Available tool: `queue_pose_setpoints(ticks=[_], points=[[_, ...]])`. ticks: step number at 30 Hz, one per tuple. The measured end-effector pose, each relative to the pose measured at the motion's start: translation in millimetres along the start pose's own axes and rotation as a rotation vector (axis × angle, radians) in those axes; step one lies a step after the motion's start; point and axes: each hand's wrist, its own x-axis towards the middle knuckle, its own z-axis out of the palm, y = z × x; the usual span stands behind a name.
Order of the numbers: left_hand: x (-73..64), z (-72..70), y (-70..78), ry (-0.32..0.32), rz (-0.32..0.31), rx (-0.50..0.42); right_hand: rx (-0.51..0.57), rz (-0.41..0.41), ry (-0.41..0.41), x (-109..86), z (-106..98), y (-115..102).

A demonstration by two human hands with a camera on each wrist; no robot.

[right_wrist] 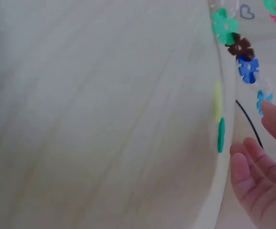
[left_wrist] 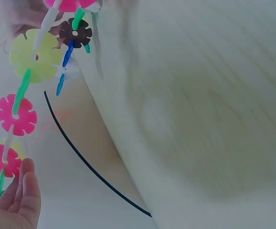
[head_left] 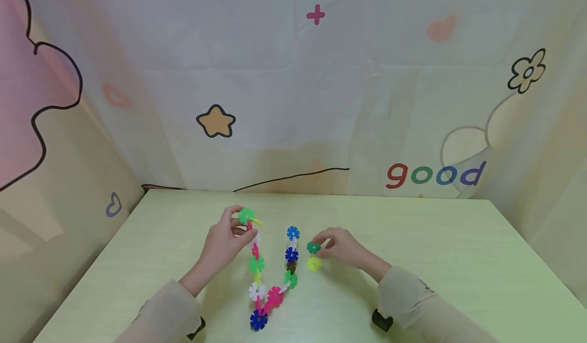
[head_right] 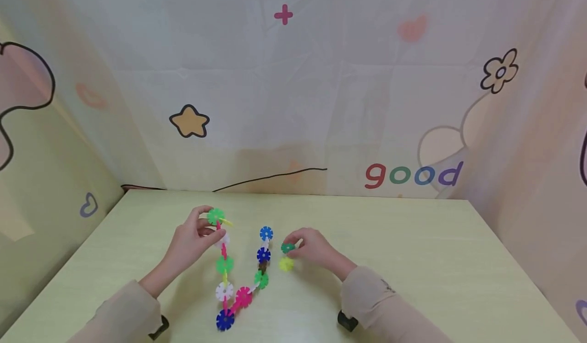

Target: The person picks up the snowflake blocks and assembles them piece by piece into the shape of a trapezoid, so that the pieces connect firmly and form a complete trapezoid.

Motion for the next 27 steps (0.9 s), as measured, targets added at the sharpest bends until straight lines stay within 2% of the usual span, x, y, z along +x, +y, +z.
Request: queue_pose_setpoints(ticks=[9, 17, 27], points=[[3.6, -8.4, -7.1, 0.005, -0.021, 0.013, -0.077, -0.044, -0.132, 1.1, 2, 13], [3.9, -9.8, -8.0, -0.003, -0.024, 0.009, -0.253, -0.076, -0.151, 7.3, 8, 12], [2.7, -9.2, -8.6, -0.002, -0.034, 0.005, -0.308, -0.069, -0.180, 7.8, 8, 11]])
